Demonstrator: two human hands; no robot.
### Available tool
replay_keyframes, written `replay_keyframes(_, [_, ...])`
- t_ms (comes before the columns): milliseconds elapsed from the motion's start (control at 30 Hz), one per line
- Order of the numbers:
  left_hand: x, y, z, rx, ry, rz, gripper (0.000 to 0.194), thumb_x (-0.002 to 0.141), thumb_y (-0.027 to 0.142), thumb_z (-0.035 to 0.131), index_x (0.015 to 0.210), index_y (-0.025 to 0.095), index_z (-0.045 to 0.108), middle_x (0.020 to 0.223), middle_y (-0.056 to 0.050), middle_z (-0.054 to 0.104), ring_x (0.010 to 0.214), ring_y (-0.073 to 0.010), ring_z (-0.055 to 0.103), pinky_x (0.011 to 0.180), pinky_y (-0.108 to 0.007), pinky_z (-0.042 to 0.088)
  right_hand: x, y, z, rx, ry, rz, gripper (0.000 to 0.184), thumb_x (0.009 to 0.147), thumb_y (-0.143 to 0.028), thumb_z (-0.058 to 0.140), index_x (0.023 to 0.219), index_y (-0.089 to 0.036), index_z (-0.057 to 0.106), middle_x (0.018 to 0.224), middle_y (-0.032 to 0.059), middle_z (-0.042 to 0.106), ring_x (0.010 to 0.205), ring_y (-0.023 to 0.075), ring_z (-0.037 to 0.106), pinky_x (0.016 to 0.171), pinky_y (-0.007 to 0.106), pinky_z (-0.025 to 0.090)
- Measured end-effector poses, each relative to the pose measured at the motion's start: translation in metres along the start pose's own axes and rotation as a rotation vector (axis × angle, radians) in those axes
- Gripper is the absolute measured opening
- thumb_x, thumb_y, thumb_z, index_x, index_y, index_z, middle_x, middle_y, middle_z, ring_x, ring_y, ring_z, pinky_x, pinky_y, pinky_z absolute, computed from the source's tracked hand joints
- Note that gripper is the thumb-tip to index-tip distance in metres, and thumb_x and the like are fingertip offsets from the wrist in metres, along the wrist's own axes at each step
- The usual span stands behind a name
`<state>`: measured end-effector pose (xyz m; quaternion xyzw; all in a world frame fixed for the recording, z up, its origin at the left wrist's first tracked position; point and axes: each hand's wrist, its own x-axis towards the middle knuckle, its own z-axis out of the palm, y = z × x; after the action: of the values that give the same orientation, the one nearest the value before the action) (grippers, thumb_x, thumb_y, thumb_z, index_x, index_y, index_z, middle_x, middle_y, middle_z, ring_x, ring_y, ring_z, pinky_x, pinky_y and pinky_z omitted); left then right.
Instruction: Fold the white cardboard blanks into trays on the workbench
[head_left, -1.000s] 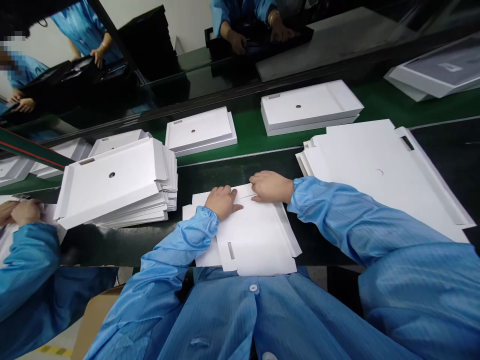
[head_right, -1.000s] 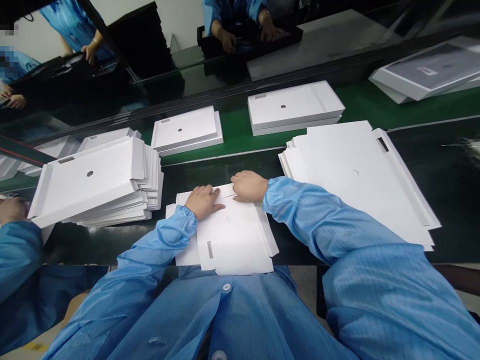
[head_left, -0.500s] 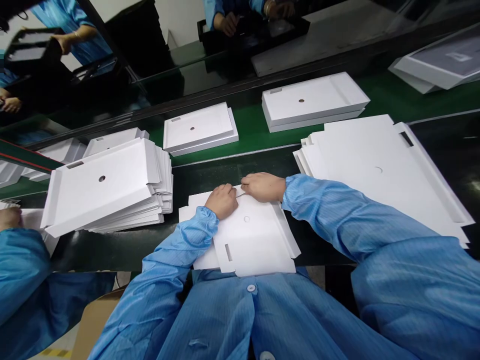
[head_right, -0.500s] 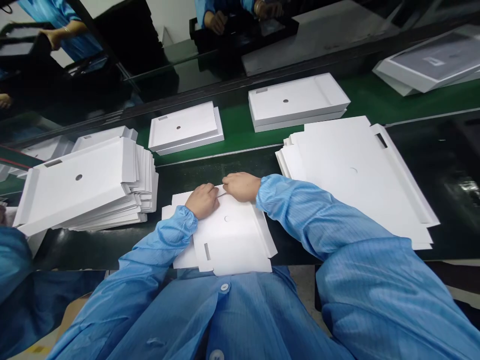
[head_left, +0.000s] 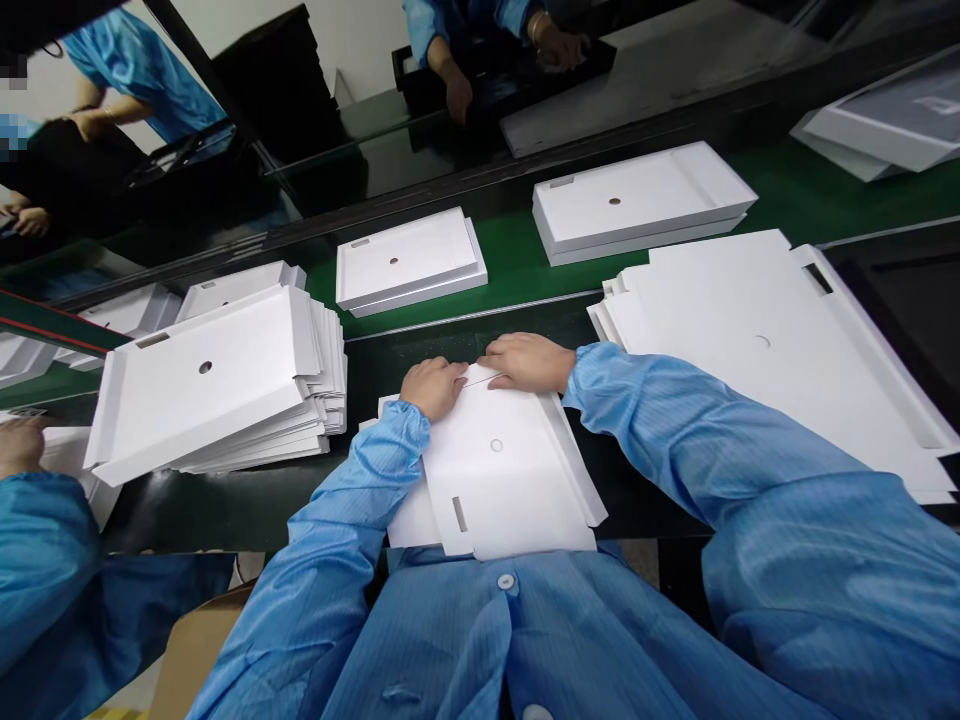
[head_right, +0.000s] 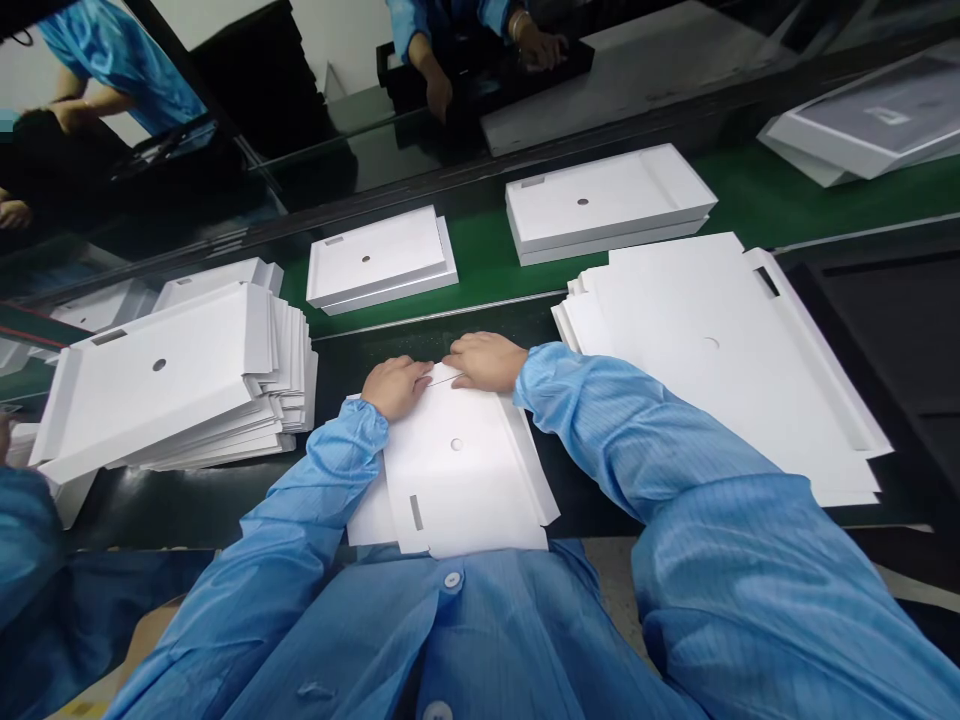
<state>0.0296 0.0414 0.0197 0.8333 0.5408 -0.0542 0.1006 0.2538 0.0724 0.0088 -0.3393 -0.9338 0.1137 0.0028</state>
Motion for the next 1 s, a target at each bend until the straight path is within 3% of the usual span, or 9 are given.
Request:
replay_keyframes(133, [-0.009, -0.001, 0.007, 0.039, 0.04, 0.049, 0.047, 0.098, 0.048, 0.05, 0.139, 0.026, 0.059, 0.125, -0.011, 0.06, 0.116, -0.0287, 0.054, 0.097, -0.042, 0.04, -0.002, -0.002, 0.005, -0.102, 0.015, -0.021, 0.041, 0.099, -0.039, 0.054, 0.129, -0.013, 0.062, 0.118, 0.0154, 0.065, 0.11, 0.0278, 0.058, 0.092, 0.037, 0.039])
replay_keyframes(433, [-0.005, 0.001, 0.014, 0.1, 0.13, 0.084, 0.043, 0.102, 0.035, 0.04, 0.137, 0.016, 0.058, 0.125, -0.016, 0.061, 0.113, -0.0294, 0.055, 0.096, -0.044, 0.038, -0.002, -0.012, -0.002, -0.229, -0.025, -0.015, 0.04, 0.104, -0.032, 0.037, 0.126, -0.009, 0.061, 0.111, 0.0189, 0.07, 0.099, 0.0278, 0.065, 0.079, 0.036, 0.041])
replay_keyframes(600, [-0.005, 0.005, 0.006, 0.067, 0.106, 0.096, 0.036, 0.103, 0.028, 0.038, 0.121, 0.02, 0.068, 0.111, -0.012, 0.068, 0.106, -0.0263, 0.061, 0.094, -0.041, 0.04, -0.008, -0.017, -0.015, -0.211, -0.044, 0.058, 0.032, 0.102, -0.025, 0.039, 0.116, -0.014, 0.066, 0.104, 0.0154, 0.073, 0.092, 0.0254, 0.068, 0.069, 0.033, 0.04])
replay_keyframes(733, [-0.007, 0.005, 0.001, 0.048, 0.12, 0.082, 0.036, 0.104, 0.033, 0.038, 0.124, 0.023, 0.067, 0.116, -0.01, 0.07, 0.106, -0.0246, 0.063, 0.093, -0.038, 0.043, -0.014, -0.017, -0.023, -0.22, -0.06, 0.078, 0.035, 0.104, -0.03, 0.037, 0.118, -0.016, 0.066, 0.104, 0.015, 0.074, 0.09, 0.0259, 0.069, 0.069, 0.033, 0.04])
replay_keyframes(1000, [-0.017, -0.02, 0.014, 0.123, 0.139, 0.212, 0.039, 0.103, 0.027, 0.039, 0.136, 0.024, 0.06, 0.134, -0.009, 0.063, 0.119, -0.0238, 0.059, 0.098, -0.038, 0.046, -0.033, 0.0, -0.004, -0.363, -0.035, -0.022, 0.032, 0.096, -0.01, 0.043, 0.121, -0.006, 0.063, 0.103, 0.0167, 0.074, 0.09, 0.0236, 0.067, 0.072, 0.033, 0.037])
